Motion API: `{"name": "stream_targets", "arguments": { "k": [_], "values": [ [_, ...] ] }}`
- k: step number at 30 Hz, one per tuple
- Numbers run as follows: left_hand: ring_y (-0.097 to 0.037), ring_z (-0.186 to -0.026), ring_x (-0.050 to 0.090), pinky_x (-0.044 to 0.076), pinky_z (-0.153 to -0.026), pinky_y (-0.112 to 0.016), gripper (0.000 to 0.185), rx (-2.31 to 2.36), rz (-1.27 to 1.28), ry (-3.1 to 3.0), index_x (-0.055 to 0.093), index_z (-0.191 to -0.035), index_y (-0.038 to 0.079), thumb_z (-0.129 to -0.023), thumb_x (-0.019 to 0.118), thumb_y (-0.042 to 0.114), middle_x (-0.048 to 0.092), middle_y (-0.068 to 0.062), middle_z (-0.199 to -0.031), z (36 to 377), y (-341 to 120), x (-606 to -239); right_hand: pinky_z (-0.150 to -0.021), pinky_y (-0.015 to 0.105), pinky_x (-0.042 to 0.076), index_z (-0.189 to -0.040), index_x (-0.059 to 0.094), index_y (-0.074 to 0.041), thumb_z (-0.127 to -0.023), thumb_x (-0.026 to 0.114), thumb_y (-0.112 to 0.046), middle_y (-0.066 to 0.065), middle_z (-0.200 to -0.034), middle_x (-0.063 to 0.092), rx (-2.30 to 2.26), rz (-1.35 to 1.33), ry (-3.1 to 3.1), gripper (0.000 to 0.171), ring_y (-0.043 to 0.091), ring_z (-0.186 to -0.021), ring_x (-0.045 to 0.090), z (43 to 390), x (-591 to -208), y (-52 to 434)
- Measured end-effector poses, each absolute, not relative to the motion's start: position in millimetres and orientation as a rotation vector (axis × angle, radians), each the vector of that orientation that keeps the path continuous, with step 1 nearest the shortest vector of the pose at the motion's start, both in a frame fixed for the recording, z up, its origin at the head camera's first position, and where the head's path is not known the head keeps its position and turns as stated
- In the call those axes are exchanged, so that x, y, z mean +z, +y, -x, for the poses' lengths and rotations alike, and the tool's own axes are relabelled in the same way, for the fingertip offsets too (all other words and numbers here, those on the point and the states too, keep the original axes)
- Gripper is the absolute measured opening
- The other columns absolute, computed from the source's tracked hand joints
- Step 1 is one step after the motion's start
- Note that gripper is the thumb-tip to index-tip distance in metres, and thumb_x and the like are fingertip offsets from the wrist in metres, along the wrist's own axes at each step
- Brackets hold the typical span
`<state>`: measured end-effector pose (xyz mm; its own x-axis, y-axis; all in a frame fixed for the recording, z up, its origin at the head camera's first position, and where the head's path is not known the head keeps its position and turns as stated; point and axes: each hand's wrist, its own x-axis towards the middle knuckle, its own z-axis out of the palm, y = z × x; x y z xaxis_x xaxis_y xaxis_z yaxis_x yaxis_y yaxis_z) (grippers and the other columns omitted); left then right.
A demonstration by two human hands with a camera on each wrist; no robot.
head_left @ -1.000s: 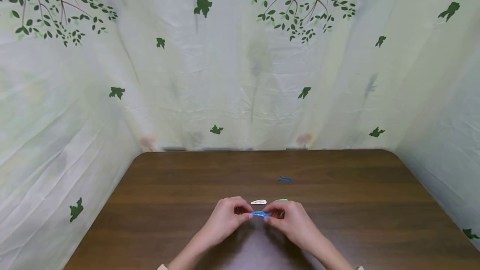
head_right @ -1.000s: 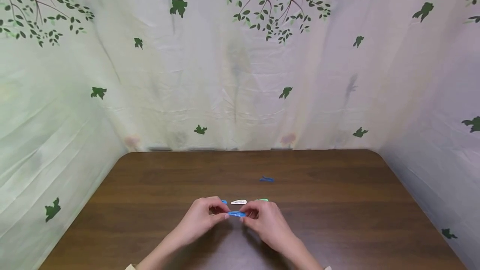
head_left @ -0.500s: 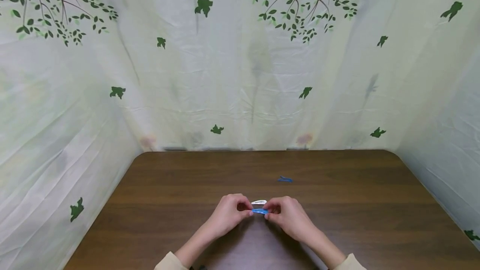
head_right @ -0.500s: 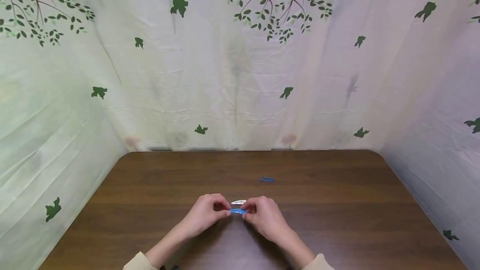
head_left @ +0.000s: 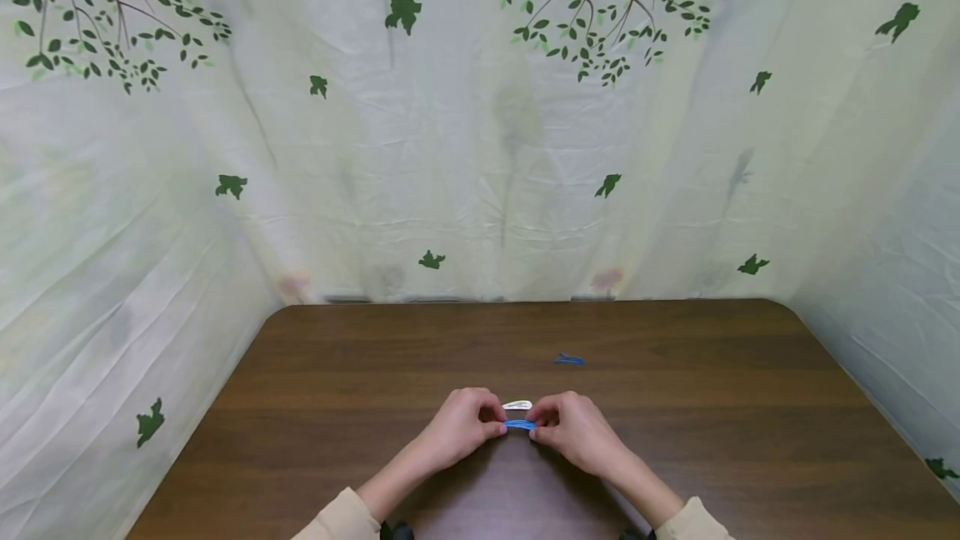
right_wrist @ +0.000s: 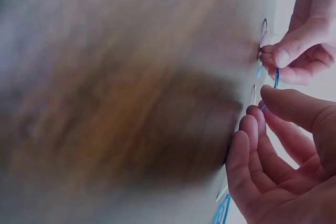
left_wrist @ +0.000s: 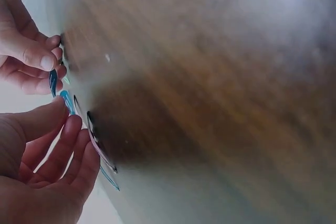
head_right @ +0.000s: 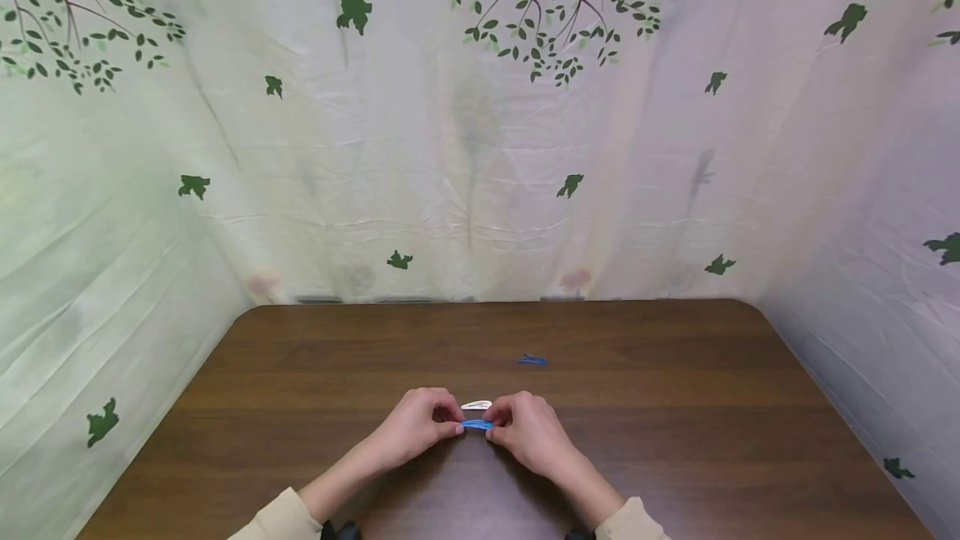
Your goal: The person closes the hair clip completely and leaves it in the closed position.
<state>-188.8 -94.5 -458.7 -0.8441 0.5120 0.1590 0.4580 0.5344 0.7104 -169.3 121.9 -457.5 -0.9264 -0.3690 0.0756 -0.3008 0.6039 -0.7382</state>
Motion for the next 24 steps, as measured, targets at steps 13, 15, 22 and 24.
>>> {"name": "stream_targets", "arguments": {
  "k": [13, 15, 22, 24],
  "values": [
    [-0.001, -0.068, 0.051, 0.045, -0.063, -0.02, 0.008, 1.129, -0.897, 2.726, 0.073, -0.078, 0.009, -0.079, 0.078, 0.004, 0.058, 0.013, -0.075, 193.9, -93.4, -461.0, -0.059, 0.025, 0.044, -0.084, 0.074, -0.016, -0.078, 0.078, -0.008, -0.013, -0.069, 0.061, -1.201, 0.622, 2.752, 0.011, 0.006, -0.064, 0.055, 174.9, -459.0, 122.9],
    [-0.001, -0.067, 0.051, 0.045, -0.062, -0.02, 0.008, 1.122, -0.901, 2.729, 0.073, -0.078, 0.009, -0.079, 0.078, 0.004, 0.057, 0.013, -0.075, 194.6, -93.1, -461.8, -0.059, 0.025, 0.044, -0.084, 0.074, -0.016, -0.078, 0.078, -0.008, -0.013, -0.069, 0.061, -1.195, 0.622, 2.751, 0.011, 0.006, -0.064, 0.055, 175.3, -458.6, 122.9],
    [0.0, -0.066, 0.05, 0.044, -0.061, -0.019, 0.01, 1.107, -0.923, 2.743, 0.072, -0.077, 0.008, -0.077, 0.079, 0.002, 0.056, 0.012, -0.073, 195.2, -93.3, -463.8, -0.057, 0.025, 0.043, -0.082, 0.074, -0.015, -0.077, 0.078, -0.007, -0.013, -0.068, 0.06, -1.178, 0.639, 2.75, 0.011, 0.004, -0.062, 0.054, 176.7, -456.6, 121.0],
    [-0.001, -0.066, 0.05, 0.044, -0.061, -0.019, 0.01, 1.098, -0.928, 2.748, 0.073, -0.077, 0.009, -0.076, 0.079, 0.001, 0.056, 0.012, -0.073, 194.8, -93.3, -463.9, -0.057, 0.025, 0.043, -0.082, 0.074, -0.015, -0.076, 0.078, -0.007, -0.013, -0.067, 0.06, -1.176, 0.641, 2.751, 0.011, 0.004, -0.062, 0.054, 176.9, -456.3, 120.5]
  ]
}}
